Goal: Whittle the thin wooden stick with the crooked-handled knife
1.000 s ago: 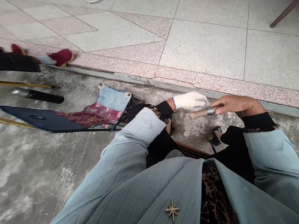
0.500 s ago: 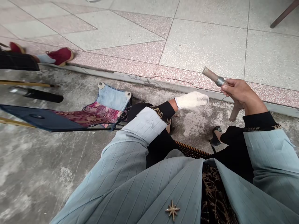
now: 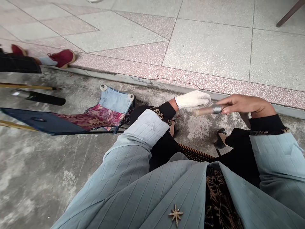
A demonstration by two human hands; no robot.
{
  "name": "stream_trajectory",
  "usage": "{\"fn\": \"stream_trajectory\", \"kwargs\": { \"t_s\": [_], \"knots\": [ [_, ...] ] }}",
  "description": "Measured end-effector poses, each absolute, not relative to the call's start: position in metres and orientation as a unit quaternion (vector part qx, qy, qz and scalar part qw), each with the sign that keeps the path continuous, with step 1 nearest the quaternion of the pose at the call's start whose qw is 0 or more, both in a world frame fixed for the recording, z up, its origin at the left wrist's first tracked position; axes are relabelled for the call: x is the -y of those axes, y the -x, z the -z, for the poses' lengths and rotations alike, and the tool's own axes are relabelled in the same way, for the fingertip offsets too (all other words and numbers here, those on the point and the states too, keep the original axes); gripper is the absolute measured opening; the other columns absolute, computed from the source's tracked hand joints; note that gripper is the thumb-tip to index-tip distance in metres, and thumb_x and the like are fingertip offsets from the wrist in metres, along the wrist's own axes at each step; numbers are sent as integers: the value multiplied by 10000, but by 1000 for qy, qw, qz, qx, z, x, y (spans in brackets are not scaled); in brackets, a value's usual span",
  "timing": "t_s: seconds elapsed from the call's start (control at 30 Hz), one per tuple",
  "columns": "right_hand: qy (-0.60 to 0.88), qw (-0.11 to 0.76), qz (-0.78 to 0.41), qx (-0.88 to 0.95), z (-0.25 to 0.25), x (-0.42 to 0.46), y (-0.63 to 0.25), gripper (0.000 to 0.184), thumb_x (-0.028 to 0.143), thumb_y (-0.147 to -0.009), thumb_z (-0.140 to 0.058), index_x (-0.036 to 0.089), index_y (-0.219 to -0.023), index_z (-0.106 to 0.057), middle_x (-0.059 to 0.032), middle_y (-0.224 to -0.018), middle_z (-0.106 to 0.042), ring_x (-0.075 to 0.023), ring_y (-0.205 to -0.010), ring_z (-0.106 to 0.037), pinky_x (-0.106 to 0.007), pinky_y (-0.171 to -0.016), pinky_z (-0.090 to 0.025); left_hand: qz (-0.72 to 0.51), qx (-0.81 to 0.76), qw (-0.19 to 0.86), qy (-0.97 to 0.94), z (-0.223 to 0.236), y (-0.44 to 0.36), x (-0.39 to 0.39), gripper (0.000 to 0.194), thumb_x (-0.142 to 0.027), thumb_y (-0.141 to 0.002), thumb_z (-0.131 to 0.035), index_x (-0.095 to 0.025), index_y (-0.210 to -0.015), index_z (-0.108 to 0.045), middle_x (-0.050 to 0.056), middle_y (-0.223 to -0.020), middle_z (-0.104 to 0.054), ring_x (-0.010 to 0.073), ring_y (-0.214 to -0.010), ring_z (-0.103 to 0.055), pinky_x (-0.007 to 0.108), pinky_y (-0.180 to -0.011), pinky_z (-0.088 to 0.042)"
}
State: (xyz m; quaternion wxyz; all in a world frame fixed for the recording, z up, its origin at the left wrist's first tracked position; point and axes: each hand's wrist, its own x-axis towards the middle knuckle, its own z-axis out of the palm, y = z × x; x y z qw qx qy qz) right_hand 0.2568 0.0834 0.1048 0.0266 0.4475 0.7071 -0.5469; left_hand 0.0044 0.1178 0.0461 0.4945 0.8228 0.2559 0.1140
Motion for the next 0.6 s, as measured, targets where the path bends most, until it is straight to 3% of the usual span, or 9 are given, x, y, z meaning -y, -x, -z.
{"fn": "stream_trajectory", "kwargs": {
  "t_s": [0.13, 0.23, 0.4, 0.6],
  "knots": [
    [-524, -236, 549, -607, -117, -83, -270, 298, 446, -767, -741, 216, -955, -715, -53, -858, -653, -167, -731, -559, -323, -710, -463, -156, -278, 578, -751, -47, -9, -115, 275, -337, -929, -471, -136, -939, -658, 30, -812, -626, 82, -628, -492, 237, -644, -392],
    [-590, -308, 492, -561, -110, -88, -270, 188, 394, -812, -702, 212, -858, -681, -65, -836, -641, -166, -698, -532, -339, -710, -464, -147, -264, 553, -777, -48, -14, -111, 270, -316, -919, -451, -140, -909, -656, 16, -787, -617, 91, -632, -494, 242, -652, -386],
    [-691, -122, 328, -632, -89, -97, -261, 165, 359, -812, -663, 204, -863, -686, -44, -717, -615, -212, -695, -560, -354, -685, -428, -93, -239, 447, -857, -44, -20, -109, 270, -310, -906, -452, -144, -895, -665, 18, -814, -633, 126, -719, -534, 253, -723, -382],
    [-654, 93, 247, -709, -73, -101, -254, 223, 363, -818, -626, 221, -952, -734, -79, -897, -703, -250, -812, -611, -328, -676, -405, -77, -224, 421, -876, -38, -18, -107, 292, -341, -912, -439, -153, -841, -650, 20, -765, -622, 129, -683, -519, 250, -675, -362]
  ]
}}
